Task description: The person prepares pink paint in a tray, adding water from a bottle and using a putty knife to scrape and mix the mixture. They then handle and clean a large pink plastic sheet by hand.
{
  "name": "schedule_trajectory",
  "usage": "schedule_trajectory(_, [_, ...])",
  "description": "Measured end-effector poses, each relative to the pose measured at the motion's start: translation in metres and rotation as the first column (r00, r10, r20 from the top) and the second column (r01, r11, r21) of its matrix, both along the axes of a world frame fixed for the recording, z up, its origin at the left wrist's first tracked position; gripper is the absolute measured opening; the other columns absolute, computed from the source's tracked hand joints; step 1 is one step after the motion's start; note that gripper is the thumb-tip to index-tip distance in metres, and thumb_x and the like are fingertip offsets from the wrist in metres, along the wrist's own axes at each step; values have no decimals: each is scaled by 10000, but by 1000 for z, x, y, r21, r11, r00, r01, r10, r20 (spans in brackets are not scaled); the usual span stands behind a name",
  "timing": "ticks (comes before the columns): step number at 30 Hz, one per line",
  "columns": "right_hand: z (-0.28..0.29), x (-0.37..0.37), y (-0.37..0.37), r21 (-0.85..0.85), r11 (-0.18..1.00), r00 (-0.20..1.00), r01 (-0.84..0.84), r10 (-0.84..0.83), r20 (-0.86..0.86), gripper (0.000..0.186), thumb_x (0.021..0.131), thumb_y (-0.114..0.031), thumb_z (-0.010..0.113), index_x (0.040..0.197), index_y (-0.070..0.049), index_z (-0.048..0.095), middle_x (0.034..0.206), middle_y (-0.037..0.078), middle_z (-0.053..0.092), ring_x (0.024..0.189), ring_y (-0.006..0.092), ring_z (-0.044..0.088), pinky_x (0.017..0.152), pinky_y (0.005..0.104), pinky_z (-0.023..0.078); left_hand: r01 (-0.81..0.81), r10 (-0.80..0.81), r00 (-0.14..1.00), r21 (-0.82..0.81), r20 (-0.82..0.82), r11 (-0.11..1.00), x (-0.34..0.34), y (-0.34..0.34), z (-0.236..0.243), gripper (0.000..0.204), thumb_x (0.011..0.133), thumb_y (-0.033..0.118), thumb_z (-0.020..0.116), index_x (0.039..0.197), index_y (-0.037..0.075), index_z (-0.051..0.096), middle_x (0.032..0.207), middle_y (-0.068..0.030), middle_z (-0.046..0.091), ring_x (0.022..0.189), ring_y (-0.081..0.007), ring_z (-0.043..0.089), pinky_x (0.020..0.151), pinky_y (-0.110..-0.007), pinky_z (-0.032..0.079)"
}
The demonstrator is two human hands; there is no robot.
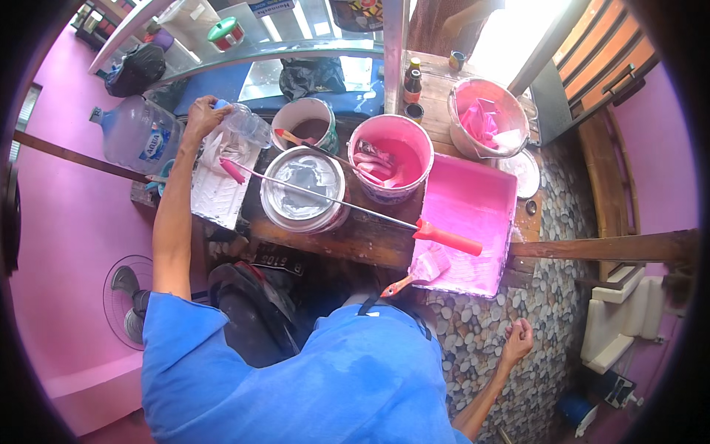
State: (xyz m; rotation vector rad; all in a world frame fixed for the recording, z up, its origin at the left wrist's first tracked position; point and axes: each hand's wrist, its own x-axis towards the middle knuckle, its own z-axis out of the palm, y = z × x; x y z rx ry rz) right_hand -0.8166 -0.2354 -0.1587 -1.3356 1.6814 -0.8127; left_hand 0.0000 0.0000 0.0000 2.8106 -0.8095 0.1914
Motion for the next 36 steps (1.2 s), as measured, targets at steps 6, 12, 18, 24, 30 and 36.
schedule_trajectory(6, [43, 42, -22, -137, 978, 988, -155, 156, 2, 197, 918, -142, 614, 828, 32, 597, 802, 69, 622, 679, 93, 580, 615, 227, 506, 121, -82, 970, -161, 227, 980, -66, 3, 86, 486, 690, 393, 798, 966, 9, 685, 852, -163, 683, 773, -267, 668, 686, -363, 507])
schedule_trajectory(12, [123, 161, 11, -481, 698, 777, -530, 627, 54, 50, 846, -16, 662, 854, -28, 615, 777, 24, 619, 682, 82, 599, 613, 216, 498, 269, -181, 953, -400, 244, 876, -169, 20, 172, 270, 825, 265, 737, 928, 28, 660, 702, 23, 546, 612, -45, 466, 534, -212, 386])
schedule_trajectory(18, [197, 186, 66, -676, 195, 239, -711, 971, 29, 457, 796, -257, 734, 1154, -23, 572, 1035, 156, 631, 900, 293, 653, 741, 354, 556, 268, -224, 963, -422, 152, 866, -377, 30, 260, 208, 847, 174, 695, 949, 16, 607, 811, 26, 534, 725, -49, 474, 631, -181, 390])
schedule_trajectory(24, [184, 161, 57, -670, 139, 240, -729, 969, -60, 978, 654, -330, 816, 1410, 3, 292, 1291, 242, 461, 1217, 404, 440, 1036, 472, 356, 308, -541, 796, -587, -272, 749, -513, -42, 190, 253, 690, 80, 786, 876, 23, 623, 774, -7, 588, 658, -61, 548, 553, -226, 459])
schedule_trajectory(30, [140, 101, 32, -481, 211, 159, -851, 976, 147, 908, 584, -336, 872, 1307, -26, 418, 1157, 190, 591, 1028, 317, 623, 887, 406, 516, 468, -685, 665, -550, -297, 692, -585, -81, 120, 292, 727, 185, 744, 907, -10, 622, 831, -168, 616, 729, -276, 637, 640, -351, 521])
schedule_trajectory(36, [104, 57, 14, -278, 386, 392, -880, 919, 38, 711, 568, -227, 848, 1160, -36, 504, 959, 163, 656, 876, 277, 676, 754, 371, 559, 675, -770, 617, -391, -165, 625, -610, -105, 55, 351, 815, 219, 682, 1098, 40, 579, 956, -147, 584, 805, -290, 628, 664, -352, 530])
